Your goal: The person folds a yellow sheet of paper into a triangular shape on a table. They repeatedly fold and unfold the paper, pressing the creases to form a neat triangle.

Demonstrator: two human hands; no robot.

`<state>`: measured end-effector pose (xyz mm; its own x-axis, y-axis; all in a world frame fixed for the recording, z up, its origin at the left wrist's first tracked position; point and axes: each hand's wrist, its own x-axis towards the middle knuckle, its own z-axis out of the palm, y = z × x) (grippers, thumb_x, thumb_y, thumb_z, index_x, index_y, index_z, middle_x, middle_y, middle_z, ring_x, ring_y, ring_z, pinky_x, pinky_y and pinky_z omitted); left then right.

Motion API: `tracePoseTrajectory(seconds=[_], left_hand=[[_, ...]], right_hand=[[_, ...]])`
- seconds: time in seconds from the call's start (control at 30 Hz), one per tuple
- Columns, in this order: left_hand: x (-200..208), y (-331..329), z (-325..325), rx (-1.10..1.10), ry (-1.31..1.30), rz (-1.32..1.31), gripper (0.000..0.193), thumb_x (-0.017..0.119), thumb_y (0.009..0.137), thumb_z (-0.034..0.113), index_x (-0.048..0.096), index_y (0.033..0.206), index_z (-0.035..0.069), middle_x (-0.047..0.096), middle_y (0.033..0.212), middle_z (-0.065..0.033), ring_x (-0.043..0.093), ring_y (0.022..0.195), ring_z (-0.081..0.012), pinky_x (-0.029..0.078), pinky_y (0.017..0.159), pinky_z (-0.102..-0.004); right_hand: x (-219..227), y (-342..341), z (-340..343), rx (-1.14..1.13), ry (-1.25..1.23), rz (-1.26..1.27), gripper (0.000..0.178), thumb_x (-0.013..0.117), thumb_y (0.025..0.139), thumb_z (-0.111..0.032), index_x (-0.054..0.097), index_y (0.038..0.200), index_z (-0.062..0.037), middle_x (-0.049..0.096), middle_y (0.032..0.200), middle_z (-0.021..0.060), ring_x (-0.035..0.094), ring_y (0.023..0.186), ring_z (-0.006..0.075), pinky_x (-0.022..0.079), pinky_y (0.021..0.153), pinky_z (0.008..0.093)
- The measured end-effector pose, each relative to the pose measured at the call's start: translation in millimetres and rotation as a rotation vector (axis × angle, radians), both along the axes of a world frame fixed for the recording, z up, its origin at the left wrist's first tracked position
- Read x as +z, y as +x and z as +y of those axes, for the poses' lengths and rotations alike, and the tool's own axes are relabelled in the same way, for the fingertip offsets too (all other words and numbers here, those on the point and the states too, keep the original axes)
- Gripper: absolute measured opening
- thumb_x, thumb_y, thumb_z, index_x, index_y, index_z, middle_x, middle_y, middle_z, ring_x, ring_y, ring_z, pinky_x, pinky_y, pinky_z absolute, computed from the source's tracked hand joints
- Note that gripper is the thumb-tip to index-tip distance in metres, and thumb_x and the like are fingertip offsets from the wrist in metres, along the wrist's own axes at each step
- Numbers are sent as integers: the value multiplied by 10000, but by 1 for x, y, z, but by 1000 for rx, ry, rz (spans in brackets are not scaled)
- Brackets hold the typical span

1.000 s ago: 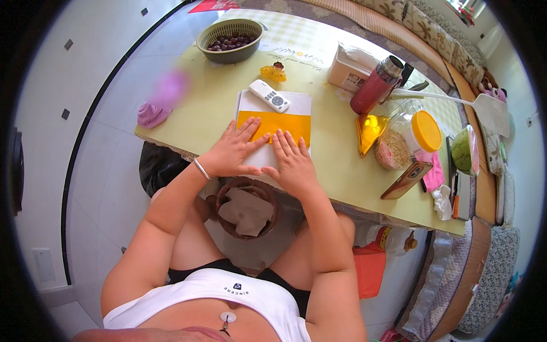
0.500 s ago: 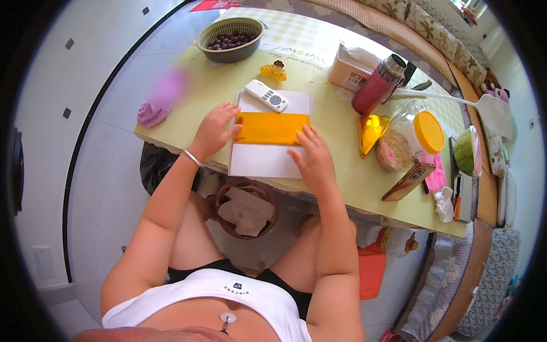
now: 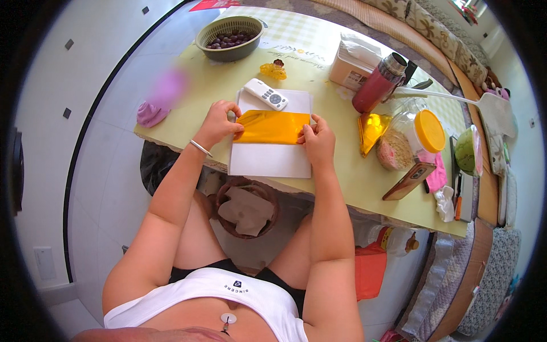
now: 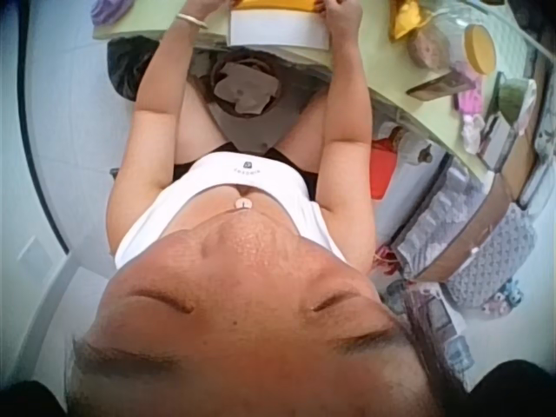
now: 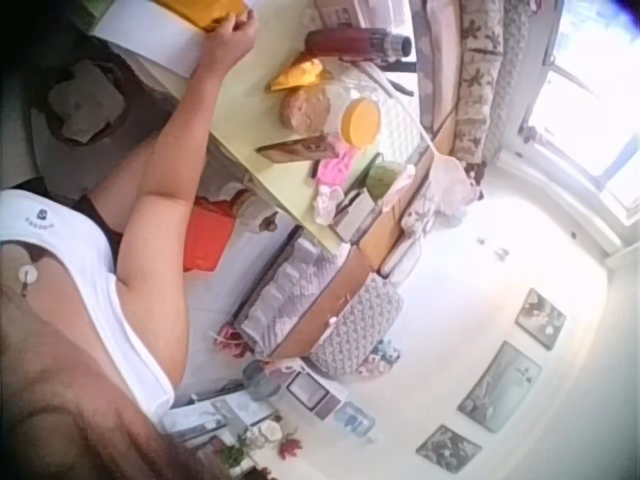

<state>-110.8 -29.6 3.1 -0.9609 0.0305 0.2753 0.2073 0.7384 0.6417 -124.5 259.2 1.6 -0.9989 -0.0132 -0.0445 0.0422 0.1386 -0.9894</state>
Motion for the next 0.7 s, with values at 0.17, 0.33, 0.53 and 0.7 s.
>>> tracePoseTrajectory(seconds=[0.17,0.33,0.53,0.7], left_hand=[[8,8,6,-31,319,-91,164,748,700,-23,655,824,31,649,851,-59,616,818,-200,507,771,-302],[0,21,9,29,516,-45,175,675,801,-73,741,920,38,695,804,-41,661,713,-101,531,638,-244],[11,38,14,120,988,-391,116,655,931,-11,713,1031,-12,742,952,-112,752,823,-177,593,663,-240],[12,40,12,141,1057,-395,59,676,928,4,701,976,-19,745,947,-112,756,844,-196,609,724,-259]], right_hand=[[-5,-1,1,-25,-33,5,530,618,961,-20,449,1448,104,681,847,93,658,623,122,510,532,229],[-12,-7,7,2,-145,-14,522,657,947,-49,489,1421,91,696,843,93,660,616,123,504,527,222],[-5,-6,11,40,-257,-63,147,672,957,-109,676,1053,3,711,804,68,685,648,122,515,554,224],[6,0,12,54,-299,-88,118,687,965,-156,682,951,-39,737,840,67,711,696,133,533,600,227]])
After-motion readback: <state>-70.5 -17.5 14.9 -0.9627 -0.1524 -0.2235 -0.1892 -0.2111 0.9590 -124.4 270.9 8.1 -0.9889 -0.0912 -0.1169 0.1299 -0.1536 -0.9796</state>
